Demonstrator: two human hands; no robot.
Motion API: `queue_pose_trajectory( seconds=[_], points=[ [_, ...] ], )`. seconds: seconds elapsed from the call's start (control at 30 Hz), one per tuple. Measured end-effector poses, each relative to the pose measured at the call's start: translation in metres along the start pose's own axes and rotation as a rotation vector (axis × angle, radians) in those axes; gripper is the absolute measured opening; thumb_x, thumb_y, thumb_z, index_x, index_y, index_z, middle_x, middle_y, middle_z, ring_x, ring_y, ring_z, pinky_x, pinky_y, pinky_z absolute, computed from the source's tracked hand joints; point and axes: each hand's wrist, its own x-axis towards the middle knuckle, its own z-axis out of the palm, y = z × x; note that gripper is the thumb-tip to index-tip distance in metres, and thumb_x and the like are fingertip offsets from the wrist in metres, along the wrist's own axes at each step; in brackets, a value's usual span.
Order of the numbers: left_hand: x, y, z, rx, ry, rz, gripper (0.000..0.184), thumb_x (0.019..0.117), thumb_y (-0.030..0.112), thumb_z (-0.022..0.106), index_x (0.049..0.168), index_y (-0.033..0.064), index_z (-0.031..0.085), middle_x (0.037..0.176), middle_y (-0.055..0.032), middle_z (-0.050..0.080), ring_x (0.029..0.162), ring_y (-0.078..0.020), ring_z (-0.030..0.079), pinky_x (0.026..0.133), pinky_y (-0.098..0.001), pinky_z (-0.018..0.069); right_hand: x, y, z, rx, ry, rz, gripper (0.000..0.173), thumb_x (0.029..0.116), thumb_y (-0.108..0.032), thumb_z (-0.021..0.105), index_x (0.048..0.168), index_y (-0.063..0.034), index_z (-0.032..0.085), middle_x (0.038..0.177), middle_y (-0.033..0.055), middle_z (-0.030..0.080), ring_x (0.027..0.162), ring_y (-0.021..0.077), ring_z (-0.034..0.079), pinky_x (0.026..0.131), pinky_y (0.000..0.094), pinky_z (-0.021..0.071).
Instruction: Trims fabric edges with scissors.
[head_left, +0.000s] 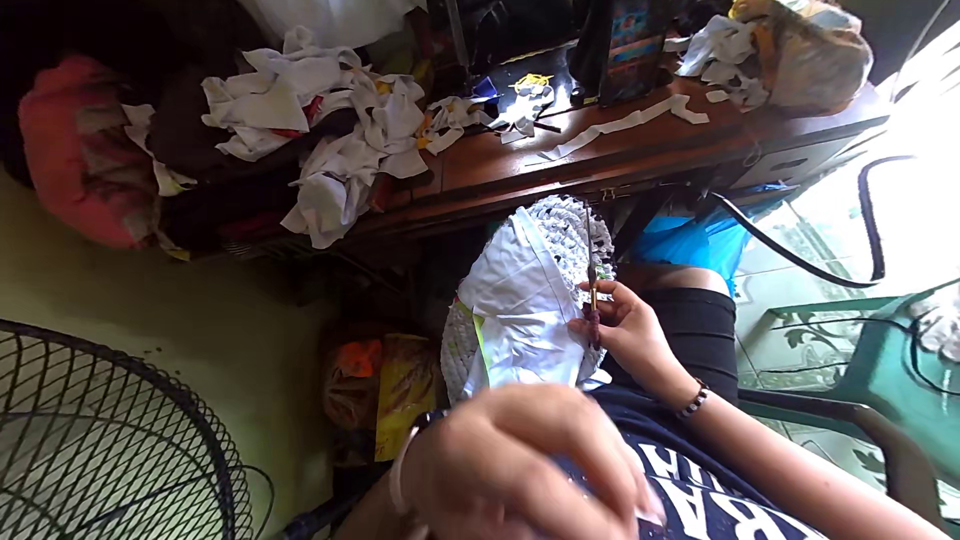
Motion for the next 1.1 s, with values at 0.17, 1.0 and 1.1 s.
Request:
queue_pose_trajectory(
  seconds=[0.17, 1.0, 1.1],
  points=[
    [-0.013, -0.048, -0.034, 0.965, 0.079, -0.161, 0.023, 0.0982, 0.018, 0.067, 0.116, 0.0068, 0.075, 0.121, -0.0111, 0.071, 0.126, -0.0241, 0.062, 0.106, -0.0432, 0.0532, 0.000, 0.003, -0.001, -0.003, 0.005, -0.014, 0.054, 0.0788, -0.008, 0.081, 0.127, -0.0043, 0.059, 0.086, 0.0016, 0.076, 0.071, 0.0074, 0.071, 0.065, 0.0238, 0.0604],
    [0.022, -0.136, -0.157, 0.879, 0.381, -0.835, 0.029, 0.0998, 0.023, 0.068, 0.120, 0.0022, 0.071, 0.113, -0.0121, 0.074, 0.106, -0.0176, 0.070, 0.099, -0.0404, 0.0550, -0.006, 0.001, -0.008, 0.049, -0.015, 0.038, 0.056, 0.0780, -0.004, 0.082, 0.129, -0.0056, 0.057, 0.083, 0.0018, 0.074, 0.068, 0.0082, 0.070, 0.063, 0.0234, 0.0596],
    [0.021, -0.133, -0.156, 0.893, 0.409, -0.828, 0.023, 0.0963, 0.022, 0.073, 0.110, 0.0038, 0.073, 0.105, -0.0098, 0.074, 0.097, -0.0161, 0.071, 0.092, -0.0385, 0.0574, -0.008, 0.000, -0.010, 0.050, -0.026, 0.037, 0.057, 0.0772, -0.003, 0.082, 0.129, -0.0049, 0.057, 0.084, 0.0014, 0.074, 0.071, 0.0082, 0.070, 0.067, 0.0236, 0.0604]
  ],
)
